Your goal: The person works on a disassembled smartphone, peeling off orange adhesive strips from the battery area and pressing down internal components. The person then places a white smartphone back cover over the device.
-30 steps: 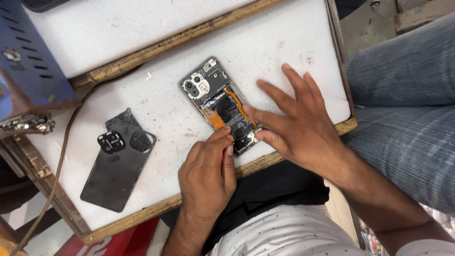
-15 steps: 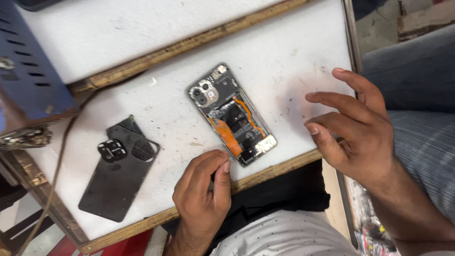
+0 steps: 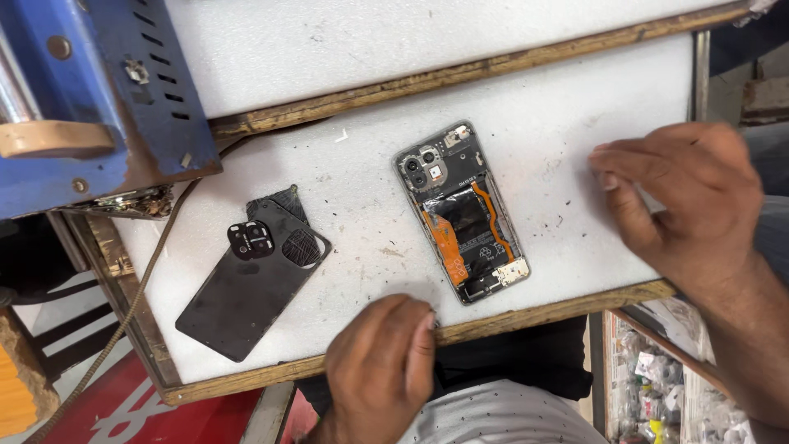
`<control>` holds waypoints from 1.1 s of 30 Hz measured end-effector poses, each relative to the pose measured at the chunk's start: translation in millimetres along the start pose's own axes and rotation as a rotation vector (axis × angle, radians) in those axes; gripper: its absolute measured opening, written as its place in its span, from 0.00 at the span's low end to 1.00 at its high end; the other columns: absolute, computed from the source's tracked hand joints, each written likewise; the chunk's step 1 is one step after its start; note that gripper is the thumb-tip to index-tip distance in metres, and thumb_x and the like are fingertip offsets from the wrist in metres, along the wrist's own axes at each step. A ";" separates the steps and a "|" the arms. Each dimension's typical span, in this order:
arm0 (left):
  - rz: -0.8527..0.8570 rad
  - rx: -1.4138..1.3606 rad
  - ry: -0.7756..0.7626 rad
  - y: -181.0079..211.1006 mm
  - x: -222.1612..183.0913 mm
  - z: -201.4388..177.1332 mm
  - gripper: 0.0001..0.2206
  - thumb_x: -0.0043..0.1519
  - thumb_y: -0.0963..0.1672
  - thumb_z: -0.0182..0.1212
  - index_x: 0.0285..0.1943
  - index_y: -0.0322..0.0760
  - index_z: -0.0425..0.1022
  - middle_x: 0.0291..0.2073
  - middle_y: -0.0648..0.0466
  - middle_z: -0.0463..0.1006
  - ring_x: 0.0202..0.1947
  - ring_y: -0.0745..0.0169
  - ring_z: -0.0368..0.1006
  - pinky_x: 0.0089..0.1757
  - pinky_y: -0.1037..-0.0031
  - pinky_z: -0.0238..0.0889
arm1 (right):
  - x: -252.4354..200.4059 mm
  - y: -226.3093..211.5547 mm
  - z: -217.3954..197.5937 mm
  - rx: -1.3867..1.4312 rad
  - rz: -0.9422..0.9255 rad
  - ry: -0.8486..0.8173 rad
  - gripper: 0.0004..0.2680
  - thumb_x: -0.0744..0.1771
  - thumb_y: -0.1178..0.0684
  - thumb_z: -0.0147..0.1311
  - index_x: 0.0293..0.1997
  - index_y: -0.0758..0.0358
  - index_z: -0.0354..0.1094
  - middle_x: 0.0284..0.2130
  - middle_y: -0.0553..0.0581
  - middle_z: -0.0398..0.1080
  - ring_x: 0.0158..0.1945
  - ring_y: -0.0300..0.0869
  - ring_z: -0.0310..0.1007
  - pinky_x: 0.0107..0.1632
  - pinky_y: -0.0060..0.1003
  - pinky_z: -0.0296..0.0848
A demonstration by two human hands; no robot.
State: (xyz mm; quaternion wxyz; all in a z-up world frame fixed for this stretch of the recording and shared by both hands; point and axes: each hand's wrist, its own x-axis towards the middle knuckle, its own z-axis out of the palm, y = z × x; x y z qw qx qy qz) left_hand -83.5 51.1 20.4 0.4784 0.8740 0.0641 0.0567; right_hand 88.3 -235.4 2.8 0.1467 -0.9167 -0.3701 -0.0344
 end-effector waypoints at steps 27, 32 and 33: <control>-0.105 0.390 -0.141 16.3 -13.9 12.9 0.03 0.60 0.40 0.61 0.38 0.35 0.72 0.49 0.41 0.83 0.21 0.56 0.80 0.25 0.64 0.73 | 17.9 -37.4 -41.4 0.256 0.686 -0.570 0.18 0.70 0.45 0.51 0.71 0.47 0.61 0.39 0.52 0.80 0.37 0.41 0.79 0.35 0.37 0.80; -0.135 0.244 -0.084 15.3 1.1 11.9 0.04 0.64 0.38 0.57 0.44 0.30 0.67 0.52 0.37 0.81 0.28 0.51 0.83 0.30 0.64 0.75 | -9.2 -45.0 -36.4 0.033 -0.083 -0.225 0.27 0.62 0.32 0.56 0.66 0.55 0.62 0.63 0.64 0.68 0.67 0.57 0.64 0.64 0.57 0.66; -0.136 0.235 -0.080 16.5 5.2 14.7 0.04 0.65 0.38 0.57 0.44 0.30 0.67 0.53 0.36 0.81 0.28 0.51 0.83 0.30 0.65 0.75 | -13.2 -44.6 -32.1 0.082 -0.077 -0.266 0.28 0.61 0.33 0.57 0.66 0.54 0.63 0.63 0.62 0.67 0.68 0.56 0.61 0.64 0.59 0.62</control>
